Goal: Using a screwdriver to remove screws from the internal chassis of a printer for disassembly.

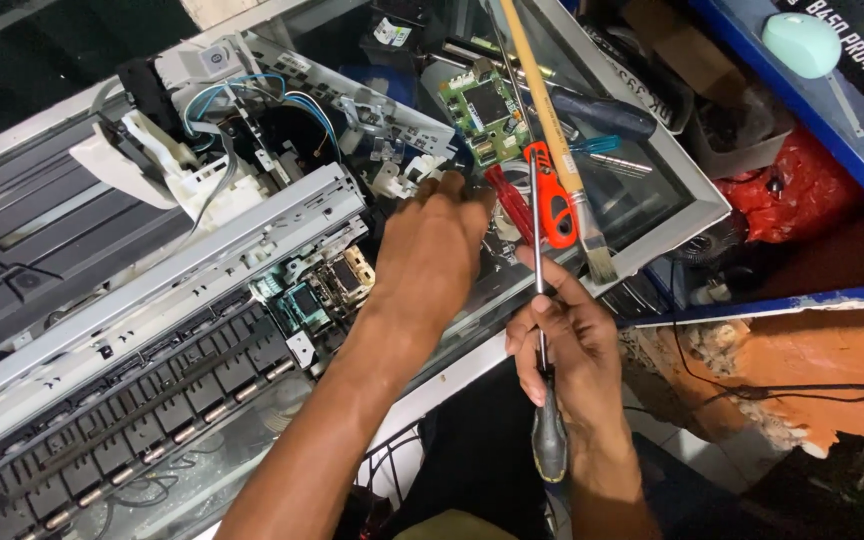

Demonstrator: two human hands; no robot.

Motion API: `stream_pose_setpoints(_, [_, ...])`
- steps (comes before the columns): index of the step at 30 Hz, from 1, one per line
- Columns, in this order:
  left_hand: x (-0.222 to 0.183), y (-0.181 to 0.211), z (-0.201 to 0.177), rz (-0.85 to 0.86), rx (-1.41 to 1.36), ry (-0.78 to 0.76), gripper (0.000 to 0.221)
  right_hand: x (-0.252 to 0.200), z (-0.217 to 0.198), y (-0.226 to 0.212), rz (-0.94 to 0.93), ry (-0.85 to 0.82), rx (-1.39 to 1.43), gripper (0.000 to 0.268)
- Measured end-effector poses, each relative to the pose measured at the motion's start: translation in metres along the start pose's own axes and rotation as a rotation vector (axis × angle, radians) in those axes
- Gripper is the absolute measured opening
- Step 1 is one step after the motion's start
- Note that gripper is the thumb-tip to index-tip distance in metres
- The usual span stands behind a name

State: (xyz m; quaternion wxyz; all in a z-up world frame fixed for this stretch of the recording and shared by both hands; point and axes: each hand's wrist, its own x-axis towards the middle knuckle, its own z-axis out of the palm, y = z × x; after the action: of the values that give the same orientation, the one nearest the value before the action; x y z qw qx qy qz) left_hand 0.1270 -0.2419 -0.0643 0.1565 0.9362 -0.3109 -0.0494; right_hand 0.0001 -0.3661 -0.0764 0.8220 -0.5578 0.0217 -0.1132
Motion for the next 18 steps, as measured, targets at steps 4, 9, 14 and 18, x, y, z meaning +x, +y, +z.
stream_pose_setpoints(4, [-0.004, 0.005, -0.011, 0.010, -0.017, 0.047, 0.039, -0.001, 0.000, 0.001, 0.003, 0.001, 0.020, 0.046])
stream_pose_setpoints(9, [0.002, 0.003, -0.010, 0.034, -0.028, 0.113, 0.033, -0.001, 0.001, 0.001, 0.003, 0.005, 0.004, 0.046])
stream_pose_setpoints(14, [0.002, 0.005, -0.020, 0.056, -0.054, 0.153, 0.028, -0.001, 0.002, 0.002, 0.004, 0.015, 0.002, 0.046])
stream_pose_setpoints(18, [-0.004, 0.007, -0.025, 0.059, -0.107, 0.186, 0.020, -0.001, 0.002, 0.000, 0.012, 0.020, -0.020, 0.046])
